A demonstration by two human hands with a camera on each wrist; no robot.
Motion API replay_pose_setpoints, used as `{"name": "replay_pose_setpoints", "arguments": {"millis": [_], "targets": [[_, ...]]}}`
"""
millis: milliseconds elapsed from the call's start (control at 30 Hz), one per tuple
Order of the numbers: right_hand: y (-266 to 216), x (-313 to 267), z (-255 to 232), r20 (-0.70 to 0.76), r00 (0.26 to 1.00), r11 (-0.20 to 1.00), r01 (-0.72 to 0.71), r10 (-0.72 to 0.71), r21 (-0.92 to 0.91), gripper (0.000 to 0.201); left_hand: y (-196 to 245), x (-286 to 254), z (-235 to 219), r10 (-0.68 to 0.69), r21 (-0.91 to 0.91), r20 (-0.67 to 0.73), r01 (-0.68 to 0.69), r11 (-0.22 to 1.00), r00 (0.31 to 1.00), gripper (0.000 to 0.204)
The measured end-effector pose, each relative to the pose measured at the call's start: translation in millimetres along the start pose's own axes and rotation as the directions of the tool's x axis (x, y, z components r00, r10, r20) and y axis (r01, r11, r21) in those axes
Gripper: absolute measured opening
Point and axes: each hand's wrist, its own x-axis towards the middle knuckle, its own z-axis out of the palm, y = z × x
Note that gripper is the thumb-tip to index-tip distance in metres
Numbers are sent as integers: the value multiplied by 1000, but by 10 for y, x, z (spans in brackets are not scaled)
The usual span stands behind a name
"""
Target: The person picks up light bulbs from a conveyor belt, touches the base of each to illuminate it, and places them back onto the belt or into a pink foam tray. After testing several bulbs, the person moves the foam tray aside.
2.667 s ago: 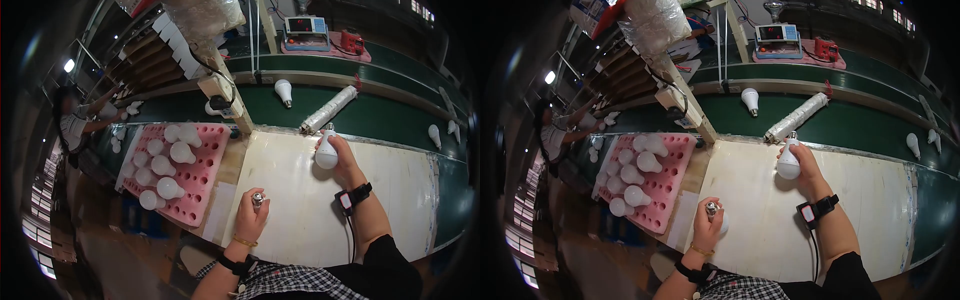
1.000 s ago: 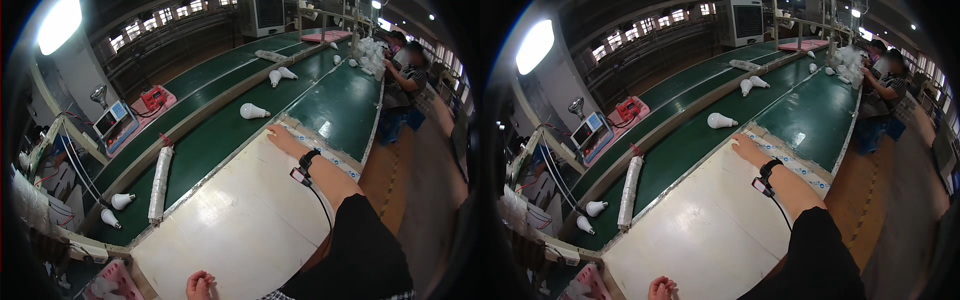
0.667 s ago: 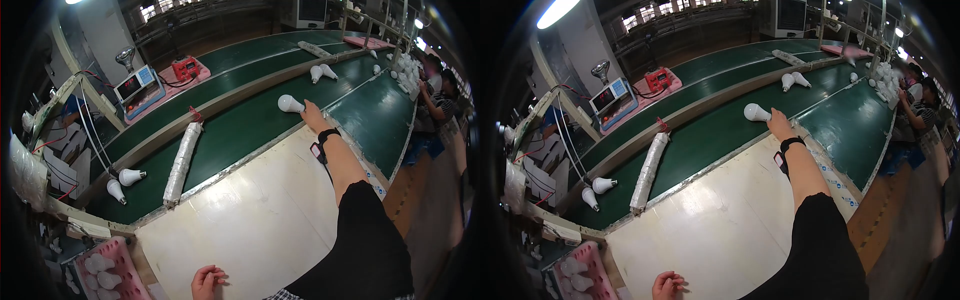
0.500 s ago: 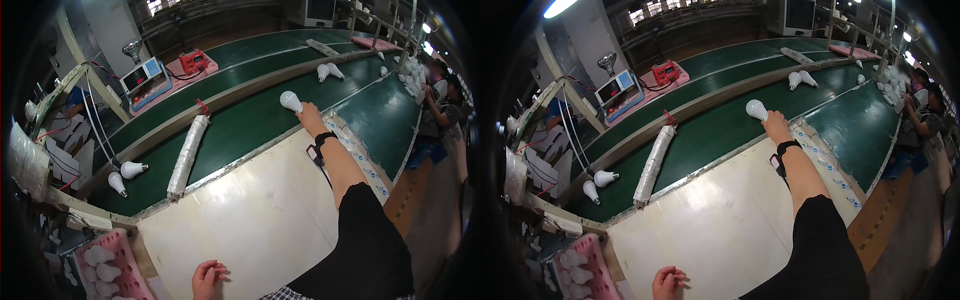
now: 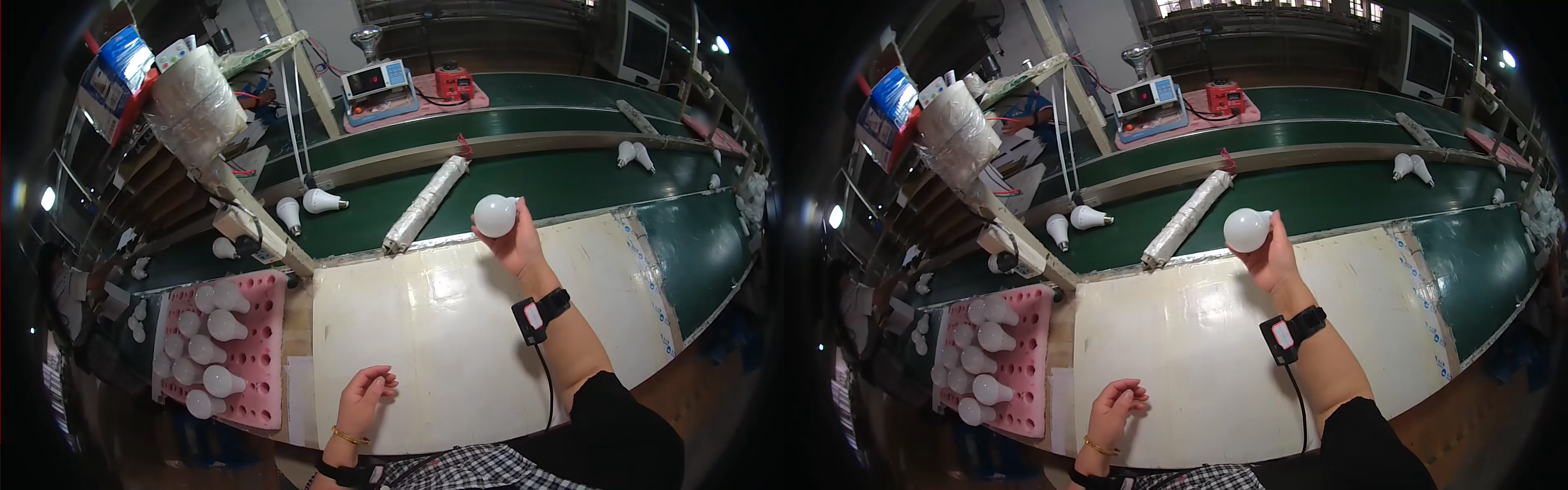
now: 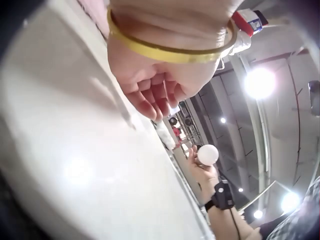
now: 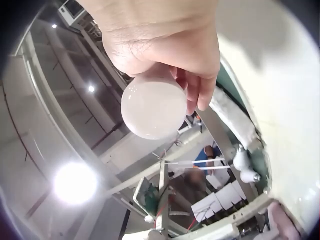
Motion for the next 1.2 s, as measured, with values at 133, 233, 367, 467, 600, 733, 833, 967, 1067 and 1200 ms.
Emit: {"name": "replay_pose_setpoints", "arguments": {"millis": [133, 233, 367, 467, 600, 733, 833, 967, 1067, 1200], "targets": [[680, -311, 144, 23, 970, 969, -244, 243, 26, 45, -309, -344, -563, 207, 211, -266, -153, 965, 942, 20], [955, -467, 153, 28, 920, 920, -392, 391, 16, 44, -446, -576, -773, 307, 511, -325, -107, 853, 895, 16], [967, -470, 175, 120, 885, 893, -441, 450, -91, 44, -442, -503, -612, 574, 716, -286, -227, 660, 767, 13], [988, -472, 155, 166, 883, 896, -416, 439, -158, 47, -363, -513, -536, 610, 821, -242, -176, 543, 755, 13], [1027, -473, 162, 193, 871, 891, -428, 451, -153, 48, -386, -511, -582, 639, 815, -247, -201, 543, 728, 15], [1017, -504, 162, 248, 860, 895, -432, 446, -113, 50, -439, -509, -583, 627, 792, -277, -197, 579, 728, 15], [1030, -517, 166, 223, 877, 902, -395, 427, -174, 49, -422, -528, -593, 604, 797, -254, -191, 574, 756, 13], [1042, -510, 166, 227, 880, 902, -369, 417, -223, 49, -433, -499, -613, 655, 812, -239, -222, 539, 717, 13], [1027, -518, 163, 257, 863, 901, -413, 434, -134, 49, -421, -500, -617, 691, 852, -188, -234, 468, 698, 12], [1045, -485, 162, 247, 868, 902, -403, 430, -153, 47, -407, -506, -597, 656, 837, -227, -200, 510, 720, 13]]}}
